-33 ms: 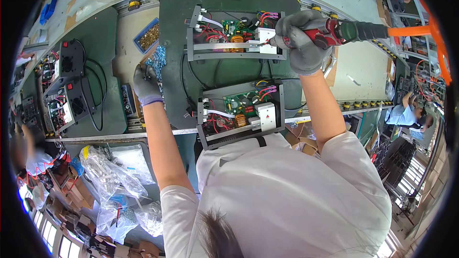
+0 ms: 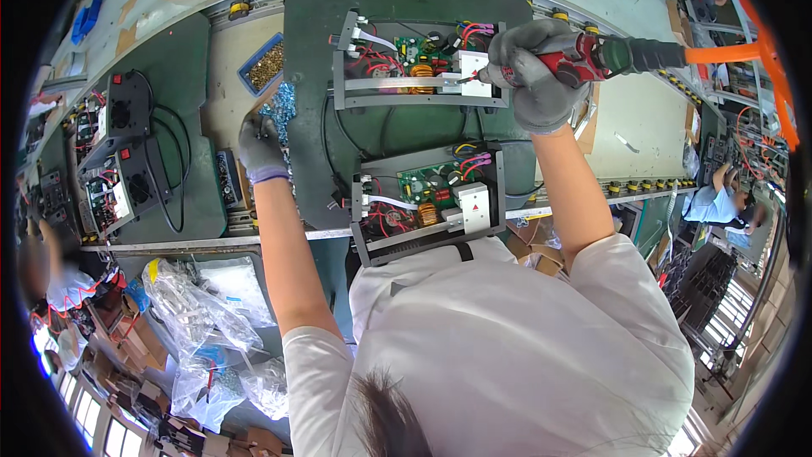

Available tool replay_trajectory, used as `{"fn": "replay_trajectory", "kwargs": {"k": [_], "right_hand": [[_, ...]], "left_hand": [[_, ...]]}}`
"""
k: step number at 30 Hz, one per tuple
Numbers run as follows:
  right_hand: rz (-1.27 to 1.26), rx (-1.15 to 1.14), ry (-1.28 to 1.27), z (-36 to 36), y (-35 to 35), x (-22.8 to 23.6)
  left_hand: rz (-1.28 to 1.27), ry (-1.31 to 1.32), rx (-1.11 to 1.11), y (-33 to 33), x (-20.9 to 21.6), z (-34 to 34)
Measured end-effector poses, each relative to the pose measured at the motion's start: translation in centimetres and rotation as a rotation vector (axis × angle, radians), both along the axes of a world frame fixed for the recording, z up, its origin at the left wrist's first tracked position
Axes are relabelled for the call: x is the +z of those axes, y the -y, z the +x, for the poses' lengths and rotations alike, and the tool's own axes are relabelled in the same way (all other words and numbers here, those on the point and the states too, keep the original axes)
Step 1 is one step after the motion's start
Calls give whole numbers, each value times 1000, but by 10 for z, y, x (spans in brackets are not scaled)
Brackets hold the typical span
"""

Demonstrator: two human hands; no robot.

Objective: Assembling and wiring electronic components inside an inverter chassis using manual dexterity and an electric screwdriver.

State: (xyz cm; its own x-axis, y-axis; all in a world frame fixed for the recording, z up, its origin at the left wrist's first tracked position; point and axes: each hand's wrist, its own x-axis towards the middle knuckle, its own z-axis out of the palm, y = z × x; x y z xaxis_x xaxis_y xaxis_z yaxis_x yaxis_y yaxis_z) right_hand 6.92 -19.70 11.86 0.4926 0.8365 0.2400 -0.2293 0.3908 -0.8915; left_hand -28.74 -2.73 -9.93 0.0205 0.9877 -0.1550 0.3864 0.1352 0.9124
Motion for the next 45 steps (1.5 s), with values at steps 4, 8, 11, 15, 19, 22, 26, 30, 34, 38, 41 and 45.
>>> {"fn": "replay_trajectory", "kwargs": {"k": [4, 8, 11, 15, 19, 22, 26, 30, 34, 38, 41, 45], "right_hand": [[-20, -63, 58, 3, 4, -6], [-22, 73, -91, -15, -9, 3], [-160, -179, 159, -19, -8, 2], [-104, -52, 156, -20, -8, 0], [-101, -111, 184, -18, -7, -4], [-169, -218, 256, -21, -7, 2], [1, -177, 81, -31, 0, 10], [178, -103, 53, -41, 27, 56], [273, 12, -32, -46, 45, 42], [113, -44, -145, -81, 58, 22], [-40, 8, -455, -115, 79, 13], [-805, 481, 179, -81, 118, 28]], "left_hand": [[46, -249, -237, -24, -59, 26], [-176, 165, 7, -47, -173, -62], [-194, -90, -24, -56, -150, -13], [-202, -182, -17, -55, -109, 1], [-142, -362, -15, -53, -61, 10], [-96, -410, 30, -51, -41, 12], [-15, -390, -23, -47, -79, -29], [-150, -437, 63, -24, -18, -18], [288, -192, 24, 31, 92, 42], [620, -200, -803, 128, 231, 92], [33, -44, -881, 186, 250, 99], [16, -185, -741, 215, 231, 84]]}}
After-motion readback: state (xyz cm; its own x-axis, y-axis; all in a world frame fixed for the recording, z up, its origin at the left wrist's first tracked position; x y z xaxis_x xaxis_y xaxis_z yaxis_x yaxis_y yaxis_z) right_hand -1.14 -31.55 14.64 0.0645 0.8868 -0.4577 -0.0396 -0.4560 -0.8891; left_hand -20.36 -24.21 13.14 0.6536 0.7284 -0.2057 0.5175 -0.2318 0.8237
